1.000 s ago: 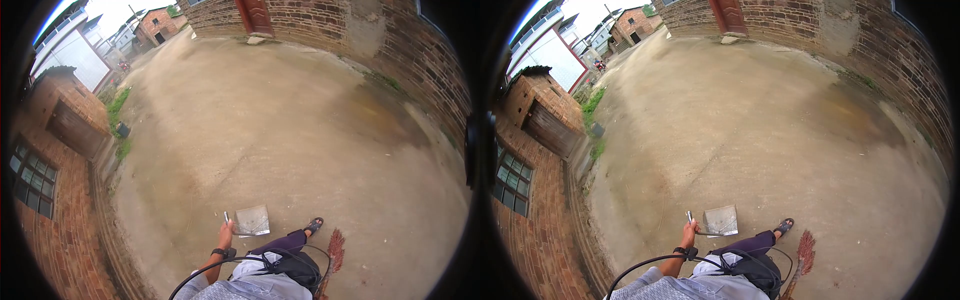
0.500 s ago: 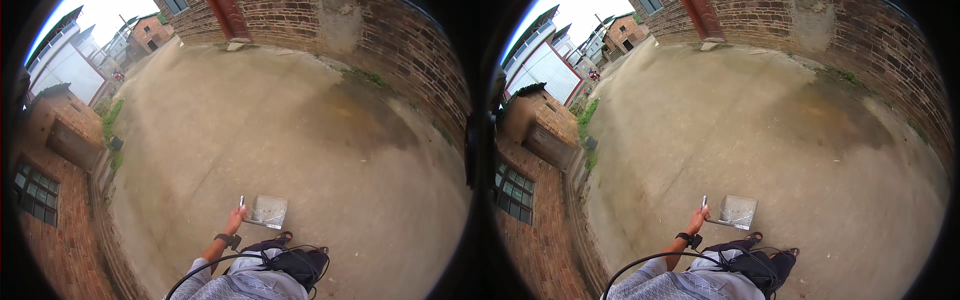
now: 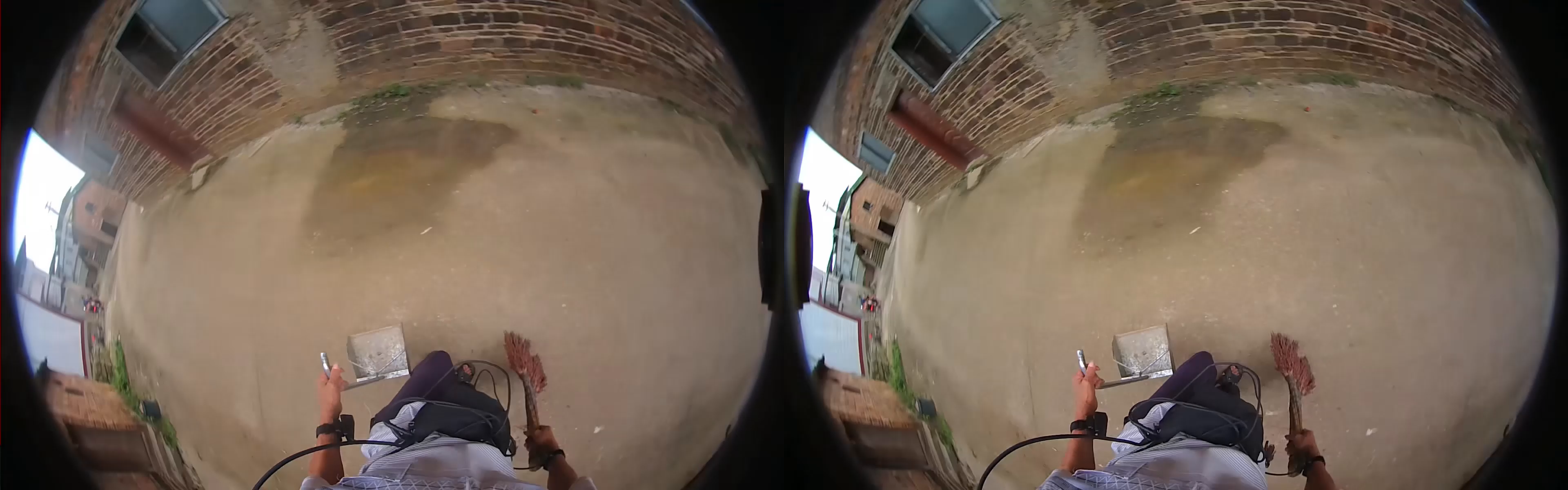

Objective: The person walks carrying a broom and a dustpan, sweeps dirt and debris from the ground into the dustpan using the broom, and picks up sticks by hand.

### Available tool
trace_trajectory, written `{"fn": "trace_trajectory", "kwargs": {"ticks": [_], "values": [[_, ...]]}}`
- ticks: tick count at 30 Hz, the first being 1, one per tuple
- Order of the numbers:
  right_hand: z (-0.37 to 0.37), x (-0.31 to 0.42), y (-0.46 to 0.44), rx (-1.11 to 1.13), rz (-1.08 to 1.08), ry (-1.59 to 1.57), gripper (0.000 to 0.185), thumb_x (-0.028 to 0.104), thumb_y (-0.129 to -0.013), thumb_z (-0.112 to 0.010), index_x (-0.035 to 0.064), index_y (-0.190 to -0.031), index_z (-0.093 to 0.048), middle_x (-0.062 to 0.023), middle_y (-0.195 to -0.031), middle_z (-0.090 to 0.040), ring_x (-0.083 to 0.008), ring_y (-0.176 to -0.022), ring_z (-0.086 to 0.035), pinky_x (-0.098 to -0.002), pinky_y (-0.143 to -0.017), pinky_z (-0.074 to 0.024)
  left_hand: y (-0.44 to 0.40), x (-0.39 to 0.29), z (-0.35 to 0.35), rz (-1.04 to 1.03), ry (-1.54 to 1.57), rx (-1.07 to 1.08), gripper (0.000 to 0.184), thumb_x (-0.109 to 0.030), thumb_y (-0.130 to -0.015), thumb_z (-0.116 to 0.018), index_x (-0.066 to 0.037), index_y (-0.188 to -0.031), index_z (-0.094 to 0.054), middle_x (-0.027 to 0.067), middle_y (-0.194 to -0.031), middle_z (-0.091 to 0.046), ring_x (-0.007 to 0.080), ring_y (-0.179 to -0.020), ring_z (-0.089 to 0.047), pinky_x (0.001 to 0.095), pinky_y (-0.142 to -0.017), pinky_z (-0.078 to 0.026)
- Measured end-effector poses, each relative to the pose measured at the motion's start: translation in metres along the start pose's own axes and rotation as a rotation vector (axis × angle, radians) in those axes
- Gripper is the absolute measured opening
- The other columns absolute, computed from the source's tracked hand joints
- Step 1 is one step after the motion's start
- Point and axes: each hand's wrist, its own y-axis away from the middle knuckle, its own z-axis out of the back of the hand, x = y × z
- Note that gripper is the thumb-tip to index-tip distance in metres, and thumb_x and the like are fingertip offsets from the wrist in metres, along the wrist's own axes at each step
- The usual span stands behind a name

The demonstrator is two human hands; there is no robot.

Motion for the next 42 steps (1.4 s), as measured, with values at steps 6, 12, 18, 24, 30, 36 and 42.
{"fn": "trace_trajectory", "kwargs": {"ticks": [6, 12, 18, 24, 30, 36, 42], "values": [[0.054, 0.104, 0.135, -0.206, 0.119, -0.27, 0.037, 0.017, -0.084, -0.072, 0.004, -0.111, -0.051, -0.0048, -0.076, -0.055, -0.0151, -0.06, -0.057, -0.0319, -0.049, -0.0495, -0.008, -0.069, -0.124, 0.059, -0.099, 0.393, 0.028, -0.032, -0.1, -0.061, -0.01, -0.084, -0.055, -0.0088, -0.061, -0.035, 0.0031, -0.052, -0.031, 0.0232, -0.05, -0.029], [0.036, 0.128, 0.114, -0.307, 0.012, -0.343, 0.037, 0.023, -0.083, -0.077, 0.0025, -0.106, -0.057, -0.005, -0.072, -0.059, -0.016, -0.056, -0.058, -0.0321, -0.051, -0.0501, -0.118, -0.066, -0.333, 0.121, -0.143, 0.585, 0.038, -0.039, -0.101, -0.06, -0.009, -0.079, -0.053, -0.0084, -0.053, -0.03, 0.0039, -0.044, -0.025, 0.0234, -0.042, -0.028], [0.054, 0.157, 0.087, -0.288, -0.26, -0.675, 0.018, 0.016, -0.078, -0.079, 0.0013, -0.075, -0.069, -0.007, -0.065, -0.065, -0.0181, -0.056, -0.063, -0.0332, -0.052, -0.0505, -0.135, -0.103, -0.636, 0.224, -0.175, 0.862, 0.055, -0.059, -0.1, -0.05, -0.008, -0.078, -0.052, -0.005, -0.051, -0.028, 0.0084, -0.04, -0.027, 0.0262, -0.038, -0.027], [0.072, 0.209, 0.034, -0.29, -0.324, -1.163, 0.016, 0.014, -0.08, -0.075, 0.0035, -0.07, -0.069, -0.0057, -0.069, -0.069, -0.0173, -0.061, -0.066, -0.0334, -0.057, -0.052, -0.05, -0.17, -0.909, 0.16, -0.381, 1.083, 0.048, -0.054, -0.101, -0.051, -0.008, -0.088, -0.051, -0.003, -0.06, -0.031, 0.0105, -0.049, -0.031, 0.0278, -0.046, -0.032], [0.149, 0.224, 0.032, -0.206, -0.287, -1.323, 0.02, 0.02, -0.083, -0.07, 0.0055, -0.07, -0.068, -0.0051, -0.068, -0.068, -0.0164, -0.06, -0.064, -0.0325, -0.057, -0.0515, 0.095, -0.223, -1.06, 0.072, -0.441, 1.175, 0.045, -0.051, -0.101, -0.05, -0.006, -0.096, -0.051, -0.0007, -0.069, -0.035, 0.0123, -0.058, -0.034, 0.0295, -0.053, -0.034], [0.375, 0.314, 0.112, -0.368, -0.175, -1.107, 0.017, 0.019, -0.077, -0.071, 0.0038, -0.069, -0.067, -0.0067, -0.066, -0.066, -0.0184, -0.058, -0.063, -0.0354, -0.052, -0.0492, 0.218, -0.248, -1.197, 0.057, -0.468, 1.273, 0.042, -0.047, -0.102, -0.049, -0.005, -0.104, -0.051, 0.0016, -0.078, -0.039, 0.0142, -0.067, -0.038, 0.0312, -0.061, -0.037], [0.561, 0.335, 0.111, -0.67, -0.07, -0.786, 0.027, 0.022, -0.078, -0.073, 0.0022, -0.094, -0.064, -0.0094, -0.068, -0.065, -0.022, -0.057, -0.063, -0.0379, -0.051, -0.0497, 0.322, -0.252, -1.333, 0.044, -0.53, 1.356, 0.041, -0.043, -0.103, -0.049, -0.003, -0.112, -0.051, 0.004, -0.086, -0.044, 0.0161, -0.075, -0.041, 0.0329, -0.068, -0.039]]}}
